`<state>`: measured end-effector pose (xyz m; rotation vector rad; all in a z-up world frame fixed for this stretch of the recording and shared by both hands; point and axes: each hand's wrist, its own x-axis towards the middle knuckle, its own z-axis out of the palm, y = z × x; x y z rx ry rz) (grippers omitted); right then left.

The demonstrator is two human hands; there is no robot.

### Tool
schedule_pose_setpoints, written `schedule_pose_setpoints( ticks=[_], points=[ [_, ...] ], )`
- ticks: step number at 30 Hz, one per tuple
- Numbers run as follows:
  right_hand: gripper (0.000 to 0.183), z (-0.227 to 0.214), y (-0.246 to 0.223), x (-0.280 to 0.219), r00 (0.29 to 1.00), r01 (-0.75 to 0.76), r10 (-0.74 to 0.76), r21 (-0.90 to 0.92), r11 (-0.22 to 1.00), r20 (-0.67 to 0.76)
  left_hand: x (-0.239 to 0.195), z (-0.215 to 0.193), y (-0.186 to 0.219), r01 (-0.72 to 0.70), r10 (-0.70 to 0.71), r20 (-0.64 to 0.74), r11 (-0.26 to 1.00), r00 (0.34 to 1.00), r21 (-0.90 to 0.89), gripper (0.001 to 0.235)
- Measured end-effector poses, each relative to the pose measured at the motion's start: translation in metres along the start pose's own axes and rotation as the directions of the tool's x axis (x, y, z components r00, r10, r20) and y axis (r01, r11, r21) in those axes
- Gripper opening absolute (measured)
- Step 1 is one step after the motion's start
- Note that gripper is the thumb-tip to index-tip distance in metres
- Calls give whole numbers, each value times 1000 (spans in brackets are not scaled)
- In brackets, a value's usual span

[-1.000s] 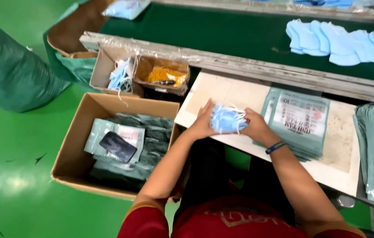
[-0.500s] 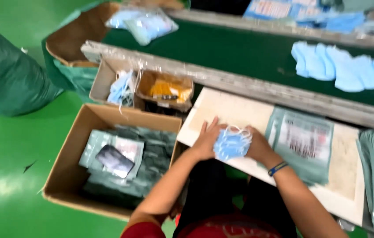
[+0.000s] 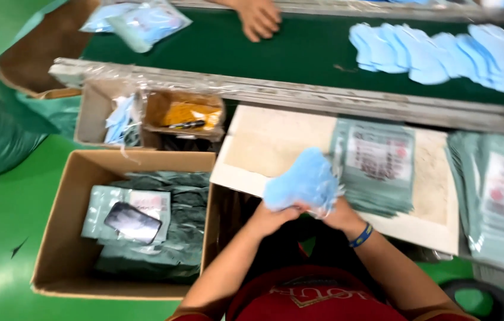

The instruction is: Packaging medical face masks into plastic bags on an assembly line.

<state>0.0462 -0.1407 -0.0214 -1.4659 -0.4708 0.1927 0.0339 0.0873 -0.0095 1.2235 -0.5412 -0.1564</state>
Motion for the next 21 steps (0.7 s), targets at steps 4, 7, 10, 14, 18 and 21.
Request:
schedule_pose_setpoints(
  ticks=[4, 7, 10, 14, 18, 21],
  points=[
    [60, -62, -2, -50, 988, 70, -24, -297, 952, 155, -17, -1, 19, 100, -129, 104, 964, 986, 246, 57],
    [38, -130, -42, -56, 979, -205, 148, -651, 731, -142, 29, -30, 41, 247, -402, 237, 834, 884, 493, 62],
    [36, -148, -35, -72, 986, -138, 140, -902, 410, -87, 45, -33, 13, 100, -476, 283, 632, 832, 769, 60],
    [35, -145, -29, -72, 979, -100, 196, -966, 239, -52, 71, 43, -5, -255, -345, 591, 665, 729, 702, 65],
    [34, -140, -25, -65, 970, -117, 230, -977, 177, -74, 85, 103, -49, -394, -511, 613, 478, 603, 785, 57],
    [35, -151, -13, -66, 981, -88, 187, -979, 185, -53, 77, 118, -71, -359, -580, 564, 437, 588, 825, 63]
  ],
)
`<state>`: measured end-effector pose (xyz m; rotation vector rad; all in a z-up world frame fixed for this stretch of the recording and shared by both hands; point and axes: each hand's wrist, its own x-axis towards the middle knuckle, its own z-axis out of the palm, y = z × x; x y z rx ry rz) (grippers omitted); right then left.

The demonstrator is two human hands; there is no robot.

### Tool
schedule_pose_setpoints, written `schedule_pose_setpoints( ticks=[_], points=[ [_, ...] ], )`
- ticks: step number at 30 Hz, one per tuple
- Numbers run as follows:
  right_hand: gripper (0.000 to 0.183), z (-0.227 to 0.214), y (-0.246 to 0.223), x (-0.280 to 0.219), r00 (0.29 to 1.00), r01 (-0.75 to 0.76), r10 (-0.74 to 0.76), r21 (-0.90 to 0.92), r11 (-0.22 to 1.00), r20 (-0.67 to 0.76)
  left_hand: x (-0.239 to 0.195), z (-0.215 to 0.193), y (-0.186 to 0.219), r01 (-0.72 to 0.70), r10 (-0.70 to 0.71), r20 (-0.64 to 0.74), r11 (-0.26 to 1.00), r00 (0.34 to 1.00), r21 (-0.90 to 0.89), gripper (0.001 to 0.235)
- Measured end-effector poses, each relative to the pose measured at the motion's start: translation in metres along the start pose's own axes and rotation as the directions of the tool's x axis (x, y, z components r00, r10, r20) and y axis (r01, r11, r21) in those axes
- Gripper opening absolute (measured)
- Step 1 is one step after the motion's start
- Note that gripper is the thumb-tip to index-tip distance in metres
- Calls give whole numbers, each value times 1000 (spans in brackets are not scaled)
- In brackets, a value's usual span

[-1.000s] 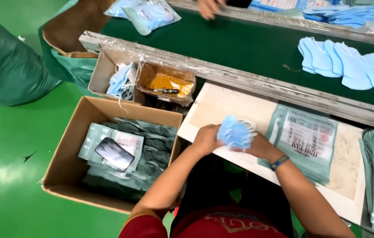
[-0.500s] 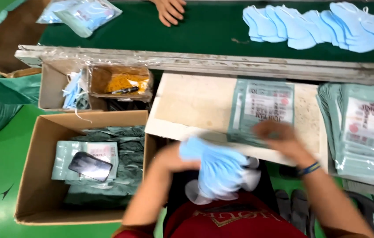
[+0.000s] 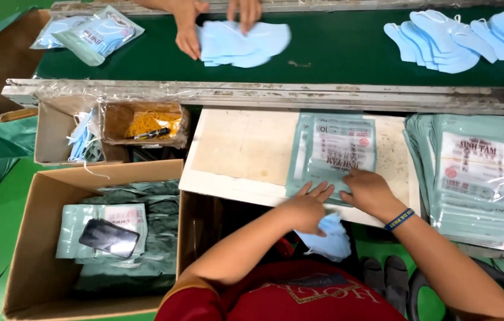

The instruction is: Packaging medical face masks into plastic bags on an assembly line.

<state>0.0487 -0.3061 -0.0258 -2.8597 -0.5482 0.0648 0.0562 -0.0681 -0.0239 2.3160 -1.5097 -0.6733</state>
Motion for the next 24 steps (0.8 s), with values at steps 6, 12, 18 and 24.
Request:
schedule_pose_setpoints(
  ticks=[6, 12, 18, 24],
  points=[
    [25, 17, 8, 9, 994, 102, -102, -2, 995, -48, -18, -19, 18, 120, -143, 163, 983, 976, 140, 48],
    [14, 1, -14, 17, 991, -38, 16, -158, 987, -133, -10, -18, 16, 106, -128, 185, 986, 974, 125, 48],
    [28, -14, -26, 31, 957, 58, -80, -86, 995, -277, -13, -23, 12, 123, -144, 222, 987, 964, 103, 48],
    [18, -54, -41, 39, 942, 139, -67, 201, 970, -329, -30, -56, -19, 40, -22, 71, 963, 997, -266, 55]
  ],
)
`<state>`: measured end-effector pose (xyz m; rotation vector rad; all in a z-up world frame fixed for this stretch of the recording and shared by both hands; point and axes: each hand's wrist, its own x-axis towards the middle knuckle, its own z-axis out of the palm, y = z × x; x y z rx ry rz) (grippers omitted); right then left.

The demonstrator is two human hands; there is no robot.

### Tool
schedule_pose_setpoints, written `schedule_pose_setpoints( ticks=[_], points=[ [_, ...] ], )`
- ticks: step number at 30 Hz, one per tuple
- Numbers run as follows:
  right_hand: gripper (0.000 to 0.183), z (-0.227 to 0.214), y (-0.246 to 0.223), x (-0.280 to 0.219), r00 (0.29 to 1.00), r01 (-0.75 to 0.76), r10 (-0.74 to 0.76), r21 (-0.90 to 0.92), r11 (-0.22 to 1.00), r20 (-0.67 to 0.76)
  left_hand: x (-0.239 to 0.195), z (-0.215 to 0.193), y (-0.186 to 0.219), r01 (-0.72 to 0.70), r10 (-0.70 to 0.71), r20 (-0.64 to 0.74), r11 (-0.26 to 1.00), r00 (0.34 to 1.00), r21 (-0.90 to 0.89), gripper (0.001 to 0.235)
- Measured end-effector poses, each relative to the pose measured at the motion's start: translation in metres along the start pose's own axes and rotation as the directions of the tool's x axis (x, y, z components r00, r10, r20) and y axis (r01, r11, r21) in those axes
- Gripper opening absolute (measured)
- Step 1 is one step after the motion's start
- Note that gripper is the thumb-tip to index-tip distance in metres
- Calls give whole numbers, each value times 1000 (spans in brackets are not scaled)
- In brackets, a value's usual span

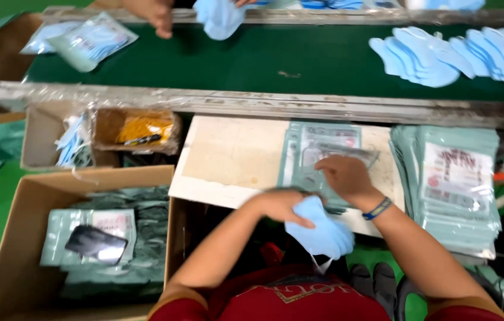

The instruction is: Packaging medical face masks into plastic bags on an assembly line.

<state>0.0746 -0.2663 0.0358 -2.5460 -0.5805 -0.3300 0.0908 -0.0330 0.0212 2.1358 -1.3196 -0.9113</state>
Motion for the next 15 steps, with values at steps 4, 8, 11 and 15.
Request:
schedule_pose_setpoints(
  ticks=[4, 8, 11, 15],
  points=[
    [19, -48, -20, 18, 970, -234, 212, 216, 948, 121, -17, -27, -25, -317, 125, -324, 694, 938, -647, 55],
    [25, -60, -19, 24, 883, -448, 363, 300, 842, 298, -33, -46, 0, -185, -119, -429, 777, 896, -602, 44],
    [28, -28, -29, 18, 925, -371, 338, 221, 902, 175, -27, -48, 16, 36, -327, -486, 856, 811, -516, 39],
    [47, 41, -57, -4, 974, -35, -8, -183, 982, -225, -11, -30, 6, 14, -428, -687, 854, 587, -521, 33]
  ],
)
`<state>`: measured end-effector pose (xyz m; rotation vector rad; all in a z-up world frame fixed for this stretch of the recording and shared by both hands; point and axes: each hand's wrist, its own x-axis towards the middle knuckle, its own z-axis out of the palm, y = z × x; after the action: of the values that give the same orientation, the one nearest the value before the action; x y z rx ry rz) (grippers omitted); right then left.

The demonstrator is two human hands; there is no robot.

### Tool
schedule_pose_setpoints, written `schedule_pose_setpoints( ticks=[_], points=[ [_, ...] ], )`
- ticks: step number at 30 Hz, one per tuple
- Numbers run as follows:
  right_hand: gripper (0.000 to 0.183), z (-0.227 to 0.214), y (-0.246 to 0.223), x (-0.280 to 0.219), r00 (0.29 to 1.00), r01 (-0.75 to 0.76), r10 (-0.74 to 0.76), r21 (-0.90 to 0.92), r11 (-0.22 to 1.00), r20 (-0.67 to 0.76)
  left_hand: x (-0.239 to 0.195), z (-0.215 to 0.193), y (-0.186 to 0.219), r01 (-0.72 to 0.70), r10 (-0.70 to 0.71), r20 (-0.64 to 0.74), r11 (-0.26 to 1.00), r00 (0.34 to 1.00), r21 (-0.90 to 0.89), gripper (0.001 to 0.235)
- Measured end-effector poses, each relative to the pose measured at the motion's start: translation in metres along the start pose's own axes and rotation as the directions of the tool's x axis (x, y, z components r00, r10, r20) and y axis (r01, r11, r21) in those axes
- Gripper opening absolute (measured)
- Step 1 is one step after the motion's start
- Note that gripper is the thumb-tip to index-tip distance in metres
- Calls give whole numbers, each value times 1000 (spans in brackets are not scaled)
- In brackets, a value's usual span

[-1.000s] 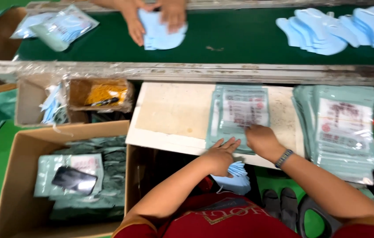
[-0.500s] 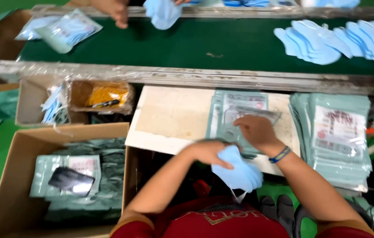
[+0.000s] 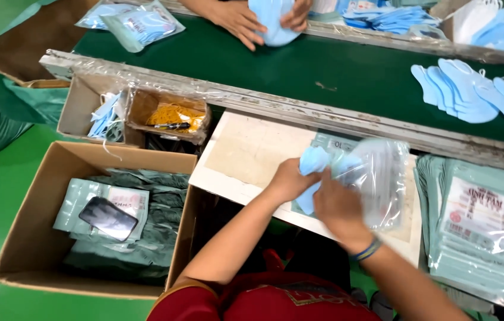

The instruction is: Packaging medical face masks into plastic bags on an assembly line.

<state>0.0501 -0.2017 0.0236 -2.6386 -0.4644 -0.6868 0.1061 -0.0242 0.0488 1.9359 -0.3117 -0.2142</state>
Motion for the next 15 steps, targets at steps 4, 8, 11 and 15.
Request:
schedule_pose_setpoints(
  ticks=[4, 8, 11, 15],
  points=[
    [59, -16, -15, 10, 996, -89, 89, 63, 994, -2, -2, 27, -38, 89, -89, 34, 745, 995, -662, 27],
    [59, -29, -30, 2, 999, 30, -26, 189, 982, -26, -4, 47, -48, 13, -84, -48, 602, 995, -798, 28],
    [59, -34, -30, -4, 994, 107, -107, 201, 974, -7, -8, 43, -46, 93, -43, 83, 528, 996, -844, 31],
    [30, -61, -14, -18, 996, -93, 93, 223, 970, 11, -24, 42, -28, 220, 60, 259, 363, 964, -905, 32]
  ],
)
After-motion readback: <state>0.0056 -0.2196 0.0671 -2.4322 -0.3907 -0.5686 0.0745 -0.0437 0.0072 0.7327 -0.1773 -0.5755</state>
